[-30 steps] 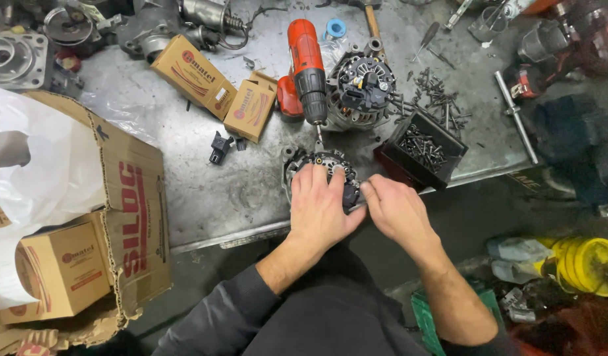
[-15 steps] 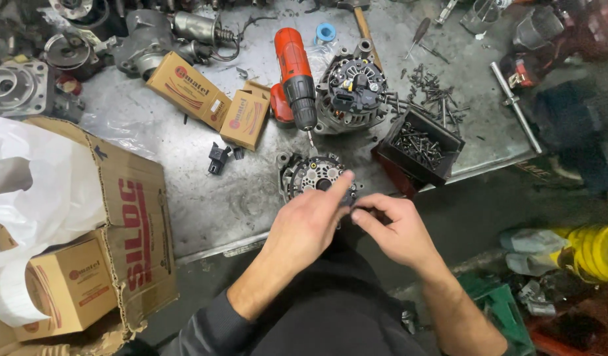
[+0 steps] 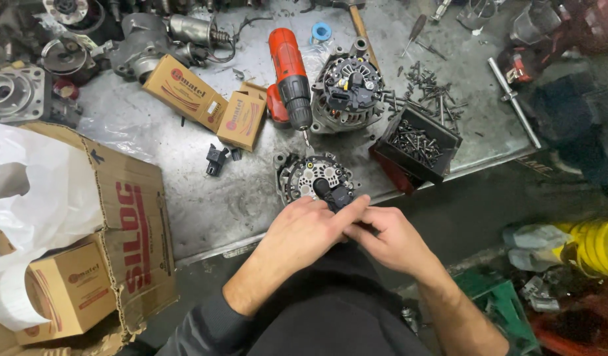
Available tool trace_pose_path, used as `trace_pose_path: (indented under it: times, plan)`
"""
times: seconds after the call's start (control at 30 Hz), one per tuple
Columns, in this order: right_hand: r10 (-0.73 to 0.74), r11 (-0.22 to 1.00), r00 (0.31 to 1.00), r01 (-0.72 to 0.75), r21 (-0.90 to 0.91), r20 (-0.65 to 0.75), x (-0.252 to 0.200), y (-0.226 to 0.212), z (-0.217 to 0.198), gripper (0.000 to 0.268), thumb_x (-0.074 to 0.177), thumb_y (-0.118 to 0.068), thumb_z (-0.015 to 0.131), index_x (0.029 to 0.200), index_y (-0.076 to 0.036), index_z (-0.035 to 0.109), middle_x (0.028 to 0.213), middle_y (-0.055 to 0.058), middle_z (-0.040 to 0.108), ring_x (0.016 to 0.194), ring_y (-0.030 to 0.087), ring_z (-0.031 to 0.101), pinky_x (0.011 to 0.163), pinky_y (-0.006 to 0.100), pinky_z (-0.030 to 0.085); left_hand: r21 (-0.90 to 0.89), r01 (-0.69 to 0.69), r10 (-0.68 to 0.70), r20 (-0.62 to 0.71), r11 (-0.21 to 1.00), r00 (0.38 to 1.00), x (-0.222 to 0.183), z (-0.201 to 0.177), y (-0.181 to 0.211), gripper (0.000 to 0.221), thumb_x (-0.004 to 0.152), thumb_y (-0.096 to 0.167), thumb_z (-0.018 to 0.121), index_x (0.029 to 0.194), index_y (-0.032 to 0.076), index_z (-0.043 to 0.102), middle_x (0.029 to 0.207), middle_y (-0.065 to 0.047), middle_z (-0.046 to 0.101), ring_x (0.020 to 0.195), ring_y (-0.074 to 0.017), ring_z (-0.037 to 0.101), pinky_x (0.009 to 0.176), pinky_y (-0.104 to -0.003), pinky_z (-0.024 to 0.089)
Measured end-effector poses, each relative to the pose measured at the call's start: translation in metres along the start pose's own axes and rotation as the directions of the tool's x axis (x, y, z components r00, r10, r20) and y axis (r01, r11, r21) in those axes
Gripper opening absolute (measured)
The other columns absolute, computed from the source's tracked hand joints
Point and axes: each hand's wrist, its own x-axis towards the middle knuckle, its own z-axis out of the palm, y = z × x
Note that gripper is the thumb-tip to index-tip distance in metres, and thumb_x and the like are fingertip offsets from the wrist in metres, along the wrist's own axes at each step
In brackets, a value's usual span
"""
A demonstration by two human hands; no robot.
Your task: The person works at a workbench on an alternator, picking bolts from a small box and using a screwdriver to loosen and remove parts from the alternator housing, turning the unit as they work on different sides.
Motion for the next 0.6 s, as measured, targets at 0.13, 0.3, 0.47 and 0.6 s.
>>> trace_pose_path:
  times: [0.13, 0.3, 0.47, 0.6]
  plan:
    - [0.073, 0.997, 0.997, -0.073, -0.003, 0.009, 0.006, 0.005, -0.012, 0.017, 0.092, -0.015, 0.069, 0.101, -0.001, 0.071, 0.082, 0.006, 0.074, 0.07, 0.014, 0.067, 0.066, 0.03, 0.055, -0.15, 0.027, -0.052, -0.163, 0.988, 0.985, 0.011, 0.009, -0.008, 0.06, 0.079, 0.031, 0.078, 0.133, 0.009, 0.061, 0.087, -0.01, 0.07, 0.084, -0.0306, 0.067, 0.077, -0.044, 0.05]
    - [0.2, 0.95, 0.979, -0.201, 0.237, 0.025, 0.022, 0.051, -0.027, 0.019, 0.097, -0.016, 0.065, 0.108, -0.001, 0.07, 0.085, 0.002, 0.069, 0.076, 0.01, 0.061, 0.067, 0.028, 0.052, -0.217, 0.076, -0.134, -0.267, 0.973, 0.954, 0.022, 0.028, -0.018, 0.048, 0.079, 0.039, 0.082, 0.116, 0.01, 0.069, 0.099, -0.009, 0.072, 0.098, -0.031, 0.066, 0.088, -0.046, 0.05]
    - [0.229, 0.958, 0.973, -0.227, 0.174, 0.006, 0.046, 0.058, -0.044, 0.02, 0.096, -0.017, 0.064, 0.107, -0.001, 0.069, 0.087, 0.002, 0.07, 0.077, 0.01, 0.062, 0.069, 0.029, 0.054, -0.145, 0.223, -0.254, -0.254, 0.964, 0.933, 0.033, 0.019, -0.015, 0.064, 0.067, 0.047, 0.086, 0.116, 0.008, 0.07, 0.121, -0.014, 0.067, 0.122, -0.0381, 0.055, 0.103, -0.06, 0.039]
    - [0.101, 0.986, 0.985, -0.08, -0.149, 0.14, 0.068, 0.049, -0.052, 0.023, 0.092, -0.021, 0.068, 0.105, -0.002, 0.071, 0.083, 0.008, 0.073, 0.073, 0.017, 0.067, 0.068, 0.033, 0.055, -0.07, 0.452, -0.455, -0.025, 0.889, 0.89, 0.042, 0.025, -0.018, 0.095, 0.053, 0.05, 0.09, 0.133, 0.008, 0.061, 0.147, -0.019, 0.048, 0.141, -0.0471, 0.034, 0.105, -0.077, 0.021]
